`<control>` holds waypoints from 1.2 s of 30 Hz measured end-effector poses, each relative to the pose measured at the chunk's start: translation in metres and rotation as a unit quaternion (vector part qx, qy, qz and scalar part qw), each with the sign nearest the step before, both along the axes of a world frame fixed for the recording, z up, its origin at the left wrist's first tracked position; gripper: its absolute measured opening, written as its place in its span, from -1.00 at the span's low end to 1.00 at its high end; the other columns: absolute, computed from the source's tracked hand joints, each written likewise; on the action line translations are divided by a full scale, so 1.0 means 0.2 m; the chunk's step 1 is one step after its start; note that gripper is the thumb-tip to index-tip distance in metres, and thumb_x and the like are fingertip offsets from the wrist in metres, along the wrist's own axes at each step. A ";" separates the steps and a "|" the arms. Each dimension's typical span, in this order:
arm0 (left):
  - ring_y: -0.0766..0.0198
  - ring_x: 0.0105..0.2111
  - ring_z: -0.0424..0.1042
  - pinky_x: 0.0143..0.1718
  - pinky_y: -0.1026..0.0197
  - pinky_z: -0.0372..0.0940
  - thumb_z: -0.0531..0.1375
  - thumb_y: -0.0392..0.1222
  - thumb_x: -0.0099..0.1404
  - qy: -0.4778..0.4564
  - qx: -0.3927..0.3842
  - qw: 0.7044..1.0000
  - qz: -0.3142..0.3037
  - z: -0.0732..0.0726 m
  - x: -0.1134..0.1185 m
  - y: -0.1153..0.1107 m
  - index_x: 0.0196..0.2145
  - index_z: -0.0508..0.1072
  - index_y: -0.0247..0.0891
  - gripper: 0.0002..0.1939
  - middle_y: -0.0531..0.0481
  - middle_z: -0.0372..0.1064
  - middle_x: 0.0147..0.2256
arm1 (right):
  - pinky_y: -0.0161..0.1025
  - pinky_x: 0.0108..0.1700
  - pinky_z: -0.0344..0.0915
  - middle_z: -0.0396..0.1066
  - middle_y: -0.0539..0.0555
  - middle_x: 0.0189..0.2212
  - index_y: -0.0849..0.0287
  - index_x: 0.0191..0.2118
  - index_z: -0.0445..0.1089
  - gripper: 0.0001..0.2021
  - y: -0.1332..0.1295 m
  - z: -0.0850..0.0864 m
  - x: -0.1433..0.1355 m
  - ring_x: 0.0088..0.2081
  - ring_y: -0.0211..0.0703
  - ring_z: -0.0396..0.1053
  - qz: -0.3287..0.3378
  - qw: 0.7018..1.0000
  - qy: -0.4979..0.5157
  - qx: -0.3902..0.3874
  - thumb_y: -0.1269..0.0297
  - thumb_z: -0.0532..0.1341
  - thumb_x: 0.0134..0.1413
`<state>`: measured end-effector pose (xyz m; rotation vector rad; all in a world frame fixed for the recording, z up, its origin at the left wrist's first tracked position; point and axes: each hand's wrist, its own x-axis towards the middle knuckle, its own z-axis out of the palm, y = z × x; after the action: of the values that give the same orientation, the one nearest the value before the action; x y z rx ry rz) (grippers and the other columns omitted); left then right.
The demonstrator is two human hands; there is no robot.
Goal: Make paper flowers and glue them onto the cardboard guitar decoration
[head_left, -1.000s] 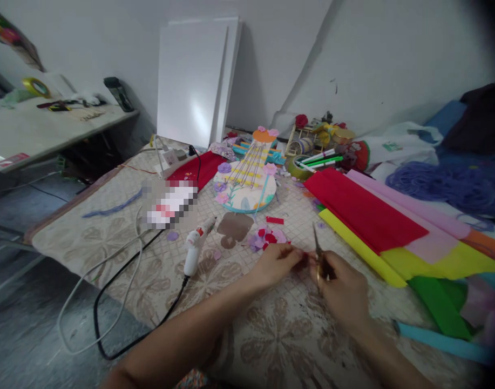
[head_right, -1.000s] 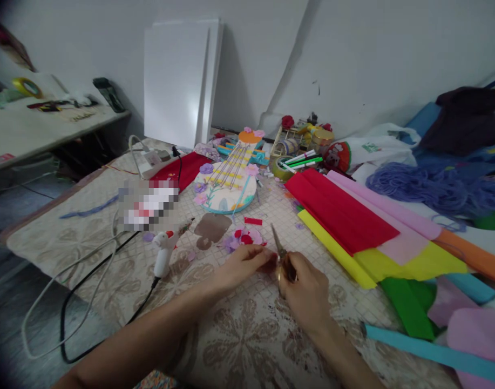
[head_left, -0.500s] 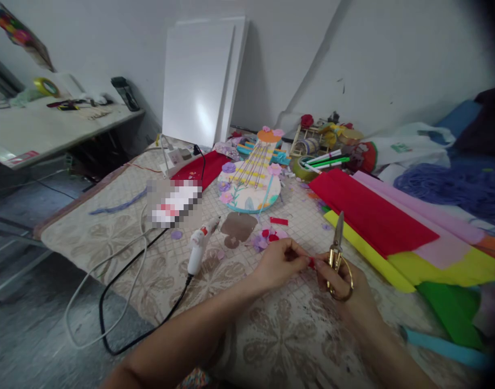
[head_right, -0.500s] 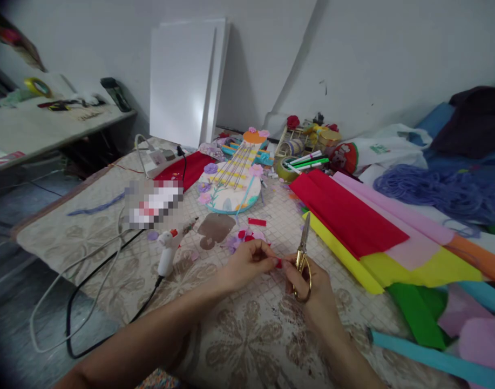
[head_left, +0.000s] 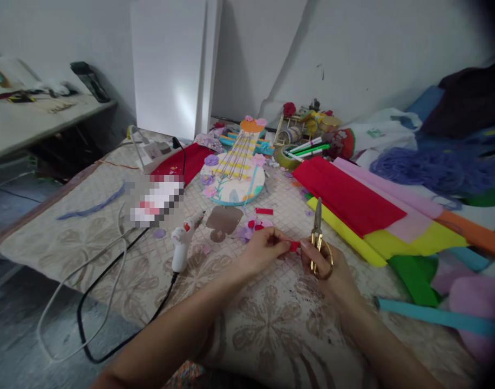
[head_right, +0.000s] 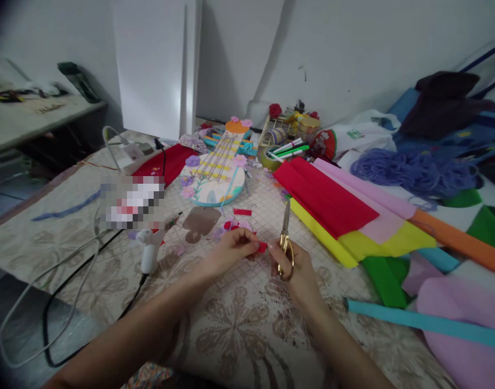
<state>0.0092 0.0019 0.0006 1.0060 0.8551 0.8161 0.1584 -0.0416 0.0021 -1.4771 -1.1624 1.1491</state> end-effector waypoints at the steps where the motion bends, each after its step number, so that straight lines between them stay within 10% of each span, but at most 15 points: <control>1: 0.46 -0.57 0.24 -0.47 0.33 0.18 0.24 -0.21 0.05 0.005 0.006 1.000 -0.001 0.00 0.00 0.00 -0.47 0.32 -0.34 -0.83 0.10 0.27 -0.56 | -0.33 -0.59 0.04 0.17 -0.10 -0.71 0.17 -0.45 0.28 -0.77 0.00 0.00 0.00 -0.64 -0.30 0.13 0.005 1.000 0.000 -0.009 0.11 0.19 0.04; 18: 0.45 -0.56 0.27 -0.47 0.32 0.21 0.27 -0.18 0.04 0.005 -0.010 1.000 0.000 0.00 0.01 -0.01 -0.48 0.32 -0.34 -0.79 0.10 0.29 -0.55 | -0.34 -0.60 0.04 0.14 -0.12 -0.71 0.15 -0.48 0.24 -0.73 -0.01 -0.01 -0.03 -0.65 -0.32 0.11 -0.017 0.999 0.042 -0.001 0.06 0.20 0.01; 36: 0.35 -0.45 0.44 -0.29 0.23 0.33 0.26 -0.26 0.08 -0.110 -0.068 0.986 0.107 0.05 -0.03 0.03 -0.48 0.31 -0.37 -0.82 -0.03 0.44 -0.47 | -0.35 -0.62 0.01 0.01 -0.11 -0.69 0.14 -0.58 0.10 -0.54 -0.11 0.00 -0.01 -0.64 -0.33 0.04 0.140 0.985 -0.092 -0.040 -0.17 0.06 0.02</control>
<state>0.0029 0.0074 0.0110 0.6965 0.8256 1.0164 0.1570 -0.0639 0.0021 -1.5388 -1.5044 1.2809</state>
